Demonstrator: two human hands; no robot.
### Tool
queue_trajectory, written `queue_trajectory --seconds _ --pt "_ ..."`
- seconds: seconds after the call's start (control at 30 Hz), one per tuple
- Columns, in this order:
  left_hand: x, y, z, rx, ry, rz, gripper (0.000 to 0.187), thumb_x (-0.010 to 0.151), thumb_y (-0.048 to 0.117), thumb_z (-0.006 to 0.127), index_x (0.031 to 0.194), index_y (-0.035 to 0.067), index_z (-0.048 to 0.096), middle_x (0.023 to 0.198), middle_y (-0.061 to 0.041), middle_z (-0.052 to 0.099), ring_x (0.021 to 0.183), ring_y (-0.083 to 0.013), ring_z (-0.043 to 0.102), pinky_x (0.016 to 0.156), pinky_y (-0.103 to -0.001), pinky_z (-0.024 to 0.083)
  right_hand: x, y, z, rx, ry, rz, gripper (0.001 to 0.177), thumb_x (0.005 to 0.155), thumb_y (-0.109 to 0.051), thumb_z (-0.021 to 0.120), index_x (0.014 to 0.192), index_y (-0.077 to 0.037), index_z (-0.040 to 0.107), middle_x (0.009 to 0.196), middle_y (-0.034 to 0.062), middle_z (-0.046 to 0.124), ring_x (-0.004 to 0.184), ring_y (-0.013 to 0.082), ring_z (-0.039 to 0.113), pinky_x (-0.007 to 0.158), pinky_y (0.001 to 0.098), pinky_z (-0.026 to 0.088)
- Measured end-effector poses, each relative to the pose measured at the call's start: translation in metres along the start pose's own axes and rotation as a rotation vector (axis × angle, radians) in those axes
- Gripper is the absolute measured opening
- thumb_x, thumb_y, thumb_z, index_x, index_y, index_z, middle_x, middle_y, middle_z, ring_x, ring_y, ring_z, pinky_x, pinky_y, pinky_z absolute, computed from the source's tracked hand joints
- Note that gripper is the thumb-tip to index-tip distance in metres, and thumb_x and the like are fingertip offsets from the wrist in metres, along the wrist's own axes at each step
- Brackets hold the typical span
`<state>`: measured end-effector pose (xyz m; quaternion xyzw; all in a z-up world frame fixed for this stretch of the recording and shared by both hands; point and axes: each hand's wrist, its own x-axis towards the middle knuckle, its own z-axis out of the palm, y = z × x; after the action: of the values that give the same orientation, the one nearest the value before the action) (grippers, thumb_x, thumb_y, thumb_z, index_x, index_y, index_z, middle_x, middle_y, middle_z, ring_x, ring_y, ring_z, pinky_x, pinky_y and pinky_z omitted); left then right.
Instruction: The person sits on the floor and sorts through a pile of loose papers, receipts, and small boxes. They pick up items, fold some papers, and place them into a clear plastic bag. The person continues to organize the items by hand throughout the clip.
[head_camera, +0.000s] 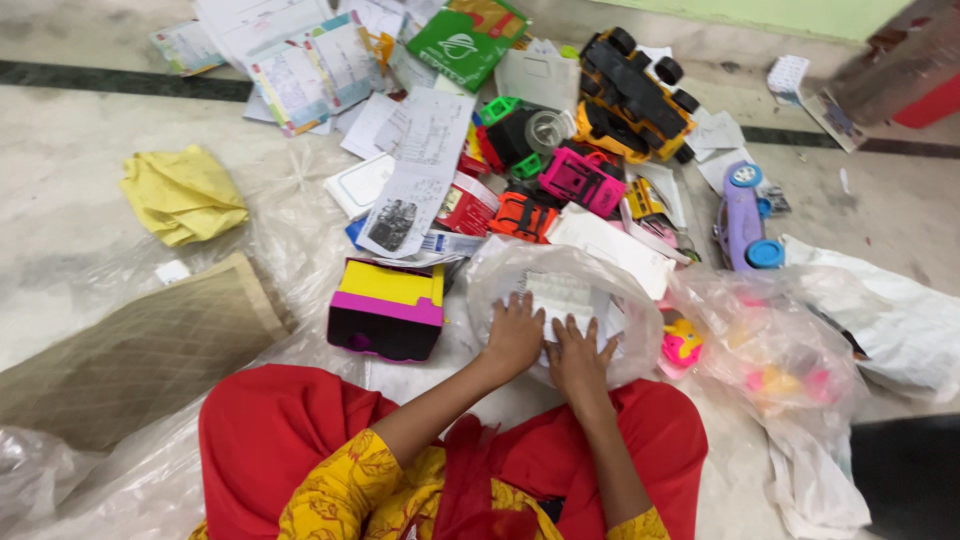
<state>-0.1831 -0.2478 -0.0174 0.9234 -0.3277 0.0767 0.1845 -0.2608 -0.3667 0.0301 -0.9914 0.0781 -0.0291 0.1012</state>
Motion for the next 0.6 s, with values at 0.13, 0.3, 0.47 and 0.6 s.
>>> queue_trajectory --seconds 0.13,0.3,0.47,0.6 --pt "-0.012 -0.009 -0.039 -0.219 -0.009 0.131 0.036 0.090 0.030 0.072 0.113 0.002 0.071 0.136 -0.026 0.061 0.126 -0.0421 0.057 0.106 -0.054 0.043 -0.002 -0.009 -0.016 0.047 0.091 0.004 0.038 0.091 -0.026 0.066 0.126 -0.013 0.072 0.142 0.0123 0.059 0.142 0.0411 0.038 0.111 0.0760 0.015" --pt "-0.010 -0.052 -0.123 -0.598 0.202 0.094 0.030 0.091 0.022 0.072 0.112 0.001 0.074 0.110 -0.018 0.076 0.101 -0.0361 0.071 0.093 -0.042 0.055 -0.006 -0.053 -0.077 0.399 0.321 -0.096 0.022 0.096 -0.019 0.070 0.115 -0.012 0.076 0.123 0.0091 0.074 0.118 0.0307 0.070 0.106 0.0463 0.053" --pt "-0.014 -0.147 -0.151 -0.643 0.361 -0.311 0.030 0.090 0.024 0.070 0.111 0.003 0.076 0.108 -0.020 0.075 0.096 -0.0366 0.072 0.086 -0.043 0.056 0.027 -0.118 -0.112 0.833 0.080 -0.251 0.023 0.096 -0.013 0.069 0.117 -0.007 0.076 0.112 0.0095 0.077 0.101 0.0205 0.075 0.090 0.0302 0.057" --pt "-0.028 -0.230 -0.137 -0.574 0.392 -0.625 0.035 0.095 0.035 0.065 0.110 0.006 0.077 0.105 -0.021 0.076 0.099 -0.0365 0.073 0.089 -0.044 0.056 0.081 -0.160 -0.087 1.087 -0.205 -0.259 0.024 0.098 -0.012 0.068 0.120 -0.005 0.073 0.114 0.0096 0.078 0.105 0.0168 0.073 0.093 0.0282 0.057"
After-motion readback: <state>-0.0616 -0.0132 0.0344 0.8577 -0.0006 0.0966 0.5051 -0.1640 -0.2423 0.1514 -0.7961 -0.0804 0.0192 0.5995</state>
